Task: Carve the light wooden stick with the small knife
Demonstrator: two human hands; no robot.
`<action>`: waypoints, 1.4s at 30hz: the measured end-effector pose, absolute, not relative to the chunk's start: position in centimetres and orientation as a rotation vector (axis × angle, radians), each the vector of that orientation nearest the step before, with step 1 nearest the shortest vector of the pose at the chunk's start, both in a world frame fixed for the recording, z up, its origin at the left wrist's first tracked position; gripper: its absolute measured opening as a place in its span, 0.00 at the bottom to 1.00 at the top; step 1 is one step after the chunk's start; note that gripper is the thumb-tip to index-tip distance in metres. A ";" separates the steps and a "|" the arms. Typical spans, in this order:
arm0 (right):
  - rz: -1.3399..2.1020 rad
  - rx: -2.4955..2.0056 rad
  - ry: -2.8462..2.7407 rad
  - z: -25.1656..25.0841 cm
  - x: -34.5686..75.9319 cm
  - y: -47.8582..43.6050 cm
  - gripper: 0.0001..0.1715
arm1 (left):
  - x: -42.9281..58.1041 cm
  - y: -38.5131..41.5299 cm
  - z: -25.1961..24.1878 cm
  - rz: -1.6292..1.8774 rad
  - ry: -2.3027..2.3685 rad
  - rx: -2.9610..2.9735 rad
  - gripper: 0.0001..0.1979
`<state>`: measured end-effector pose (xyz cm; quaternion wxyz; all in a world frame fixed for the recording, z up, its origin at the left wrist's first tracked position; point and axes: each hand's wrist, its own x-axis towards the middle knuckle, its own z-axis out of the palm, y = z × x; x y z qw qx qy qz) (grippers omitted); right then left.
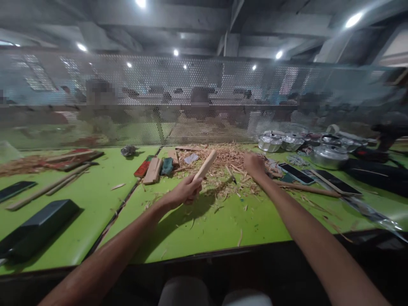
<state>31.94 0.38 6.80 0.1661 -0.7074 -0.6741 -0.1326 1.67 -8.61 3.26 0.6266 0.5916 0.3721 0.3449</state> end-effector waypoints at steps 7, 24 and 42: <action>-0.314 -1.698 -1.954 10.2 28.3 -2.2 0.26 | 2.3 -8.0 3.3 0.837 0.815 1.297 0.18; -0.563 -1.483 -2.263 4.6 24.4 -2.0 0.32 | 2.1 -7.7 2.9 0.795 0.819 1.294 0.21; -0.425 -1.588 -2.366 5.3 24.9 -2.2 0.32 | 2.8 -7.2 2.8 0.746 0.803 1.243 0.21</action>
